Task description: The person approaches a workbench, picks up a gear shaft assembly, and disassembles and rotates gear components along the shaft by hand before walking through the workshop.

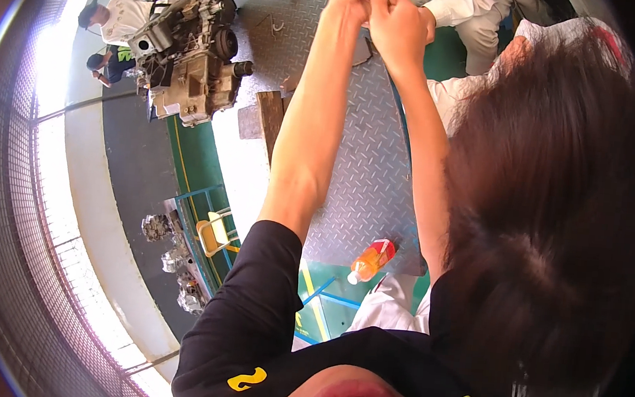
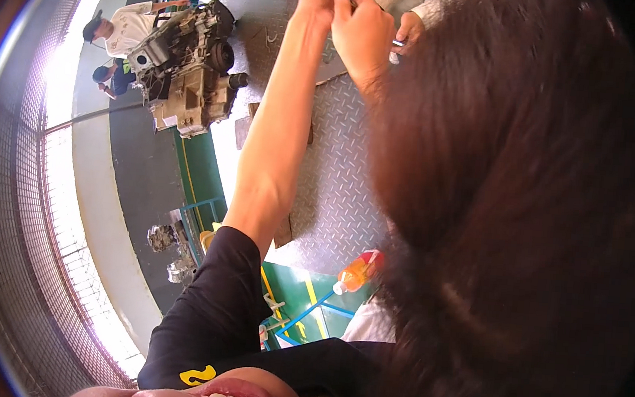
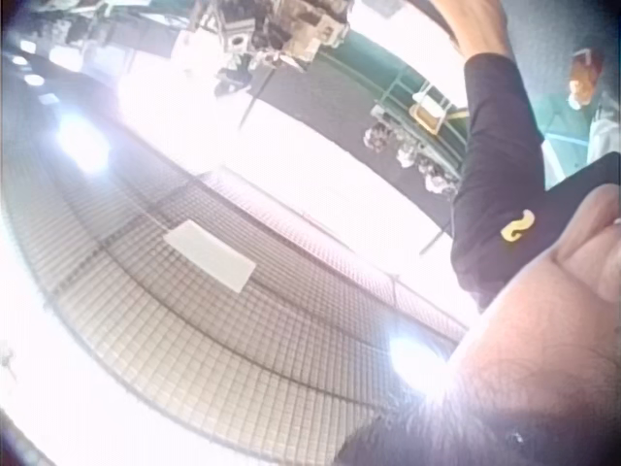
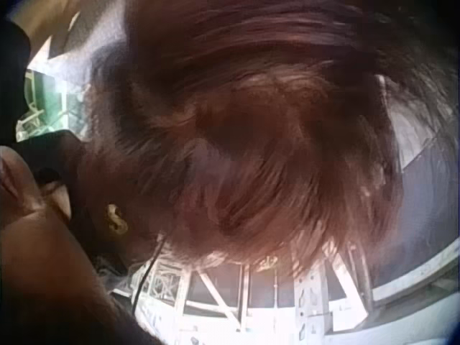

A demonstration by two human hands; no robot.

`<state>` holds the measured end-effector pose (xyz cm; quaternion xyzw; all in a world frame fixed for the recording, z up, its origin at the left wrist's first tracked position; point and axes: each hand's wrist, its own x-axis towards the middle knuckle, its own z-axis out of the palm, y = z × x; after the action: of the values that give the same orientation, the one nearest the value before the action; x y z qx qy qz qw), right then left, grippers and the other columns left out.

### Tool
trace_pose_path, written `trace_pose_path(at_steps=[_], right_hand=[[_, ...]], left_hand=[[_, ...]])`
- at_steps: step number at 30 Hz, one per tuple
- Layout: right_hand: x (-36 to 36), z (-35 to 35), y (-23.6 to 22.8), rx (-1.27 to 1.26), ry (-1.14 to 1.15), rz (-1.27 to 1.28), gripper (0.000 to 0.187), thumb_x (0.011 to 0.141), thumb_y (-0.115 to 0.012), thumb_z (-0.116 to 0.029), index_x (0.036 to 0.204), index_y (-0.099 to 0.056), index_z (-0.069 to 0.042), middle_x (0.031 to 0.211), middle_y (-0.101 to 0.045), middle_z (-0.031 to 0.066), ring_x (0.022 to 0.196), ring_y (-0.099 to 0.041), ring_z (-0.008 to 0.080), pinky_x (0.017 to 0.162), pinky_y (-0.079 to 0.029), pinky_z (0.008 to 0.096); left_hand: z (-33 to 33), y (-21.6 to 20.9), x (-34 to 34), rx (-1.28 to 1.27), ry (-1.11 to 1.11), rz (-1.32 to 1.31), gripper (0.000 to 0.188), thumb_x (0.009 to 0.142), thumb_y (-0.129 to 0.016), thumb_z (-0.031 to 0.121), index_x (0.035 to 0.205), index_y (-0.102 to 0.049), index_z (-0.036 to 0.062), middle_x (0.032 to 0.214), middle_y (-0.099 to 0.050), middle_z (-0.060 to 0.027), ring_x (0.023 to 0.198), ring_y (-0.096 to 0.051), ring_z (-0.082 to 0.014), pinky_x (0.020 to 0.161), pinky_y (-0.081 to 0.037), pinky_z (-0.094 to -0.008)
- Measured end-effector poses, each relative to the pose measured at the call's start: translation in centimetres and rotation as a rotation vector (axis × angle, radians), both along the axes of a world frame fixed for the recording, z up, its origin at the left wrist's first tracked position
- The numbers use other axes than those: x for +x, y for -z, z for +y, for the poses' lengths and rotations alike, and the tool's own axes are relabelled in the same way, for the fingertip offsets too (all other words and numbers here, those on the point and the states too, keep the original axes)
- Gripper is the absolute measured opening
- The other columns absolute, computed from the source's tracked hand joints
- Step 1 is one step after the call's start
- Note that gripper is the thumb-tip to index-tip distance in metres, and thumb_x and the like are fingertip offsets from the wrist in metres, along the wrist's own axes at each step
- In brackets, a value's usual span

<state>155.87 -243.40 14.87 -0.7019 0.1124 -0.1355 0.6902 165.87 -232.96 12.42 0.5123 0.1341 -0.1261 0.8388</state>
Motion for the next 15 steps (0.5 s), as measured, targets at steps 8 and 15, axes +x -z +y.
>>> trace_pose_path(at_steps=[8, 15], right_hand=[[-8.0, 1.7, -0.5, -0.085, 0.058, 0.011, 0.041, 0.087, -0.057, -0.037, 0.081, -0.064, 0.003, 0.073, -0.064, 0.0258, 0.073, -0.064, 0.0436, 0.07, -0.052, 0.0496], [-20.2, 2.3, -1.9, -0.17, 0.05, 0.034, 0.034, 0.087, -0.061, -0.035, 0.092, -0.066, -0.002, 0.07, -0.065, 0.0189, 0.068, -0.065, 0.038, 0.064, -0.051, 0.0438]], left_hand=[[0.9, -0.6, -8.2, -0.027, 0.106, -0.018, 0.035, 0.09, -0.057, 0.043, 0.096, -0.056, 0.0078, 0.088, -0.058, -0.0062, 0.08, -0.056, -0.0189, 0.075, -0.05, -0.0328], [0.9, -3.6, -22.6, -0.048, 0.212, 0.016, 0.047, 0.09, -0.05, 0.042, 0.096, -0.052, -0.0045, 0.09, -0.06, -0.0147, 0.089, -0.063, -0.0295, 0.081, -0.054, -0.0431]])
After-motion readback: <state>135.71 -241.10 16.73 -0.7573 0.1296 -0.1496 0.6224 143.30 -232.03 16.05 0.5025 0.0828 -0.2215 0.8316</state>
